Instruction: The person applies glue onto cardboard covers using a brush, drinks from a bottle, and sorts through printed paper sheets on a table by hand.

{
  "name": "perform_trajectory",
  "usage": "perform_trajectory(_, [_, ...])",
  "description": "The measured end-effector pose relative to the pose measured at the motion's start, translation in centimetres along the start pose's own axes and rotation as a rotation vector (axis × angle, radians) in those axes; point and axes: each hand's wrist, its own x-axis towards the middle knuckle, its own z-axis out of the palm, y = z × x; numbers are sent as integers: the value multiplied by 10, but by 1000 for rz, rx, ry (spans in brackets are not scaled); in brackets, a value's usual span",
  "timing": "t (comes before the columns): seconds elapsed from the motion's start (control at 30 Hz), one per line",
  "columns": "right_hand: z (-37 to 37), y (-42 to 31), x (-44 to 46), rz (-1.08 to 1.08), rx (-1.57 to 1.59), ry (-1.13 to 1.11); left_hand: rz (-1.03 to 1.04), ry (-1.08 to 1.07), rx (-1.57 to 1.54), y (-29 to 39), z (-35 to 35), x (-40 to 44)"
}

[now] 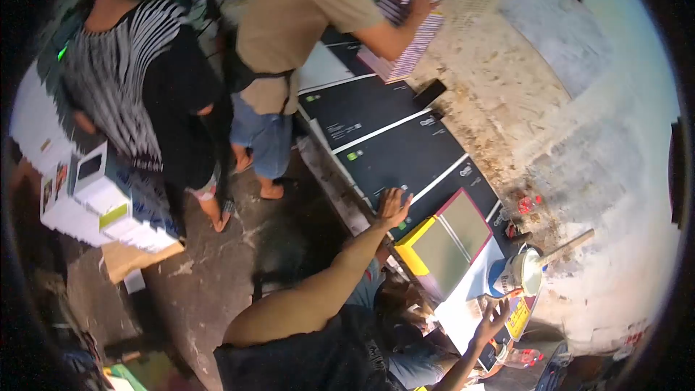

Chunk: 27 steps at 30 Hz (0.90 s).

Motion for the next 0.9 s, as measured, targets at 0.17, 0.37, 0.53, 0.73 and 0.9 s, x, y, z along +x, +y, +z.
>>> perform_trajectory(0.17, [13, -2, -1, -159, -64, -95, 114, -9, 113, 16, -25, -28])
perform_trajectory(0.37, [106, -31, 5, -243, -154, -139, 185, 152, 166, 14, -18, -31])
perform_trajectory(0.53, [161, -30, 27, -289, -245, -220, 93, 65, 165, 17, -26, -30])
perform_trajectory(0.73, [198, -31, 40, -340, -257, -269, 117, 120, 176, 8, -18, -31])
perform_trajectory(0.9, [215, -21, 49, -357, -372, -322, 72, 15, 101, 5, -6, -32])
